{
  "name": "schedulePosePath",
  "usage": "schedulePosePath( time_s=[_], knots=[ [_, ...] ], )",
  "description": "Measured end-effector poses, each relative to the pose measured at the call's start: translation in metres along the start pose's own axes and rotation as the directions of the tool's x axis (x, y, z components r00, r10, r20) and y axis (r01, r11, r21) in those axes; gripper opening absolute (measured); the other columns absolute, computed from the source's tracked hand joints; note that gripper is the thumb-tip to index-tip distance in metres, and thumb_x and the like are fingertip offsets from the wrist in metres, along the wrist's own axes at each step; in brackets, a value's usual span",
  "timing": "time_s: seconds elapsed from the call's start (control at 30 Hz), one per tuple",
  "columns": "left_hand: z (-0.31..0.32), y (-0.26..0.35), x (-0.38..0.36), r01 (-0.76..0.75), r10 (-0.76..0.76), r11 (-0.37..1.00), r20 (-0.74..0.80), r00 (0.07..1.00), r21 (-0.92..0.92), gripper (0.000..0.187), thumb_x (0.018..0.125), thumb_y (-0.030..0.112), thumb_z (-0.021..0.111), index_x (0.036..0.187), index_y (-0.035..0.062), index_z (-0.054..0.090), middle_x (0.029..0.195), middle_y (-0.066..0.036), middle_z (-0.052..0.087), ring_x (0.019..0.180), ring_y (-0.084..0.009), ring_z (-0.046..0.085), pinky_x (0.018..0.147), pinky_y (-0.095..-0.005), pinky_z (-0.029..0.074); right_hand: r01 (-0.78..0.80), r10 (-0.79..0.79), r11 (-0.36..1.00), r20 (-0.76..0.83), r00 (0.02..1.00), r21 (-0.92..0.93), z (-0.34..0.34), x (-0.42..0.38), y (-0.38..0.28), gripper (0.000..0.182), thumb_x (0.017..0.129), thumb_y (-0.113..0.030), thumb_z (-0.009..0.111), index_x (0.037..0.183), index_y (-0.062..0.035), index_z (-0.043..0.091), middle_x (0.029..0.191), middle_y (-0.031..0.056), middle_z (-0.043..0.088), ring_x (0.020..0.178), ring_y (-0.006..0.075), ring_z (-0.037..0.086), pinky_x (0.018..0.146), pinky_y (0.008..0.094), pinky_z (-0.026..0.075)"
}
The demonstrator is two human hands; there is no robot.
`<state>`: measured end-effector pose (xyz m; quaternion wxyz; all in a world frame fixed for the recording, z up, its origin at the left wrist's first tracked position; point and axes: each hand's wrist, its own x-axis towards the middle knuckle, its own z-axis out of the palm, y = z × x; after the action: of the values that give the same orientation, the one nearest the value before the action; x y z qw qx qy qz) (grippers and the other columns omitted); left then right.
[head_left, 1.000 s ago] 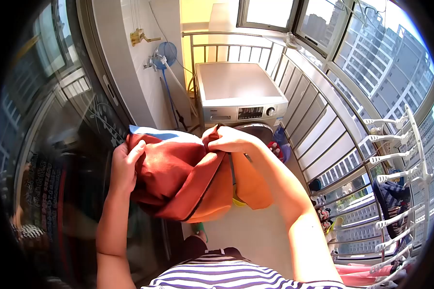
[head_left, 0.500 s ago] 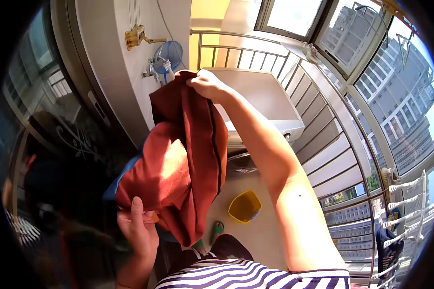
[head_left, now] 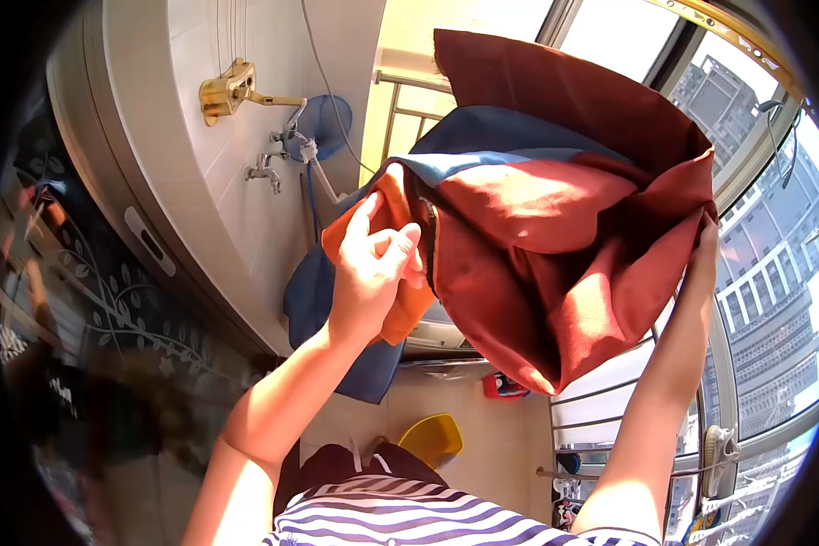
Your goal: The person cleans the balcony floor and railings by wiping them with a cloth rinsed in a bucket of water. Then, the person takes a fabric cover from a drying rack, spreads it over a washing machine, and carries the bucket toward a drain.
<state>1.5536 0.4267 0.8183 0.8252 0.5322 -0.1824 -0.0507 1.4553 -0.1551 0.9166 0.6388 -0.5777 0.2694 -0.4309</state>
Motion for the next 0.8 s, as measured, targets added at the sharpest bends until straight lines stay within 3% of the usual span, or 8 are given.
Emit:
schedulePosePath(
  time_s=[0.17, 0.3, 0.4, 0.5, 0.57, 0.63, 0.77, 0.8],
  knots=[
    [-0.05, -0.099, 0.002, 0.321, -0.362, 0.895, 0.086, 0.928, 0.31, 0.043, 0.088, 0.009, 0.057, 0.127, -0.0034, 0.046, 0.06, 0.001, 0.048, 0.051, -0.006, 0.046, 0.05, -0.0217, 0.039, -0.33, 0.224, 0.872, -0.305, 0.926, -0.362, -0.096, -0.029, 0.171, 0.04, 0.081, -0.019, 0.059, 0.117, -0.0028, 0.055, 0.111, 0.0218, 0.062, 0.095, 0.036, 0.063, 0.086, 0.0478, 0.051],
    [-0.097, -0.168, 0.007, 0.393, -0.406, 0.824, -0.057, 0.912, 0.409, 0.034, 0.088, 0.012, 0.059, 0.12, 0.0002, 0.053, 0.063, 0.0, 0.053, 0.058, -0.0072, 0.052, 0.056, -0.023, 0.045, -0.561, 0.478, 0.808, -0.356, 0.803, -0.18, -0.108, -0.078, 0.234, 0.058, 0.088, -0.026, 0.062, 0.133, 0.005, 0.041, 0.133, 0.0233, 0.046, 0.121, 0.0338, 0.046, 0.102, 0.0442, 0.037],
    [-0.114, -0.196, 0.025, 0.183, -0.265, 0.734, 0.028, 0.964, 0.654, 0.045, 0.084, 0.021, 0.066, 0.121, 0.0016, 0.053, 0.098, -0.009, 0.059, 0.089, -0.0199, 0.058, 0.083, -0.0337, 0.047, -0.586, 0.512, 0.793, -0.34, 0.789, -0.165, -0.128, -0.086, 0.258, 0.062, 0.086, -0.028, 0.065, 0.132, 0.006, 0.042, 0.132, 0.0227, 0.047, 0.12, 0.0332, 0.048, 0.101, 0.0469, 0.037],
    [-0.12, -0.218, 0.051, -0.156, -0.04, 0.5, 0.203, 0.978, 0.852, 0.053, 0.079, 0.027, 0.069, 0.123, 0.0035, 0.052, 0.109, -0.011, 0.056, 0.102, -0.0267, 0.053, 0.093, -0.0394, 0.041, -0.558, 0.42, 0.769, -0.411, 0.809, -0.311, -0.118, -0.092, 0.262, 0.065, 0.083, -0.029, 0.069, 0.13, 0.007, 0.043, 0.13, 0.0229, 0.049, 0.119, 0.0326, 0.049, 0.101, 0.047, 0.037],
    [-0.111, -0.207, 0.057, -0.19, -0.123, 0.461, 0.275, 0.954, 0.867, 0.056, 0.078, 0.029, 0.07, 0.125, 0.0046, 0.051, 0.11, -0.011, 0.056, 0.107, -0.0287, 0.05, 0.095, -0.0413, 0.038, -0.578, 0.471, 0.72, -0.34, 0.814, -0.385, -0.085, -0.11, 0.23, 0.063, 0.079, -0.024, 0.072, 0.126, 0.0093, 0.045, 0.117, 0.0228, 0.056, 0.103, 0.031, 0.057, 0.087, 0.0462, 0.048],
    [-0.113, -0.203, 0.063, -0.271, -0.258, 0.372, 0.379, 0.889, 0.888, 0.047, 0.076, 0.03, 0.068, 0.115, 0.0071, 0.058, 0.103, -0.012, 0.059, 0.102, -0.03, 0.053, 0.092, -0.045, 0.036, -0.565, 0.449, 0.663, -0.344, 0.825, -0.491, -0.071, -0.111, 0.228, 0.063, 0.077, -0.021, 0.072, 0.124, 0.0101, 0.046, 0.112, 0.0219, 0.058, 0.096, 0.0307, 0.06, 0.08, 0.046, 0.05],
    [-0.14, -0.201, 0.067, -0.197, -0.711, 0.543, 0.572, 0.409, 0.816, 0.025, 0.075, 0.024, 0.063, 0.092, 0.0053, 0.067, 0.076, -0.019, 0.062, 0.072, -0.0281, 0.061, 0.07, -0.0409, 0.046, -0.395, 0.315, 0.734, -0.238, 0.919, -0.552, -0.101, -0.096, 0.233, 0.05, 0.075, -0.017, 0.066, 0.116, 0.008, 0.053, 0.098, 0.0175, 0.061, 0.087, 0.0258, 0.059, 0.079, 0.0398, 0.049],
    [-0.144, -0.196, 0.071, -0.2, -0.718, 0.551, 0.583, 0.38, 0.81, 0.025, 0.075, 0.024, 0.063, 0.092, 0.0053, 0.067, 0.076, -0.019, 0.062, 0.072, -0.0281, 0.061, 0.07, -0.0409, 0.046, -0.4, 0.272, 0.697, -0.297, 0.915, -0.594, -0.094, -0.107, 0.22, 0.041, 0.076, -0.016, 0.063, 0.109, 0.007, 0.056, 0.091, 0.0136, 0.061, 0.081, 0.0226, 0.058, 0.076, 0.0389, 0.048]
  ],
)
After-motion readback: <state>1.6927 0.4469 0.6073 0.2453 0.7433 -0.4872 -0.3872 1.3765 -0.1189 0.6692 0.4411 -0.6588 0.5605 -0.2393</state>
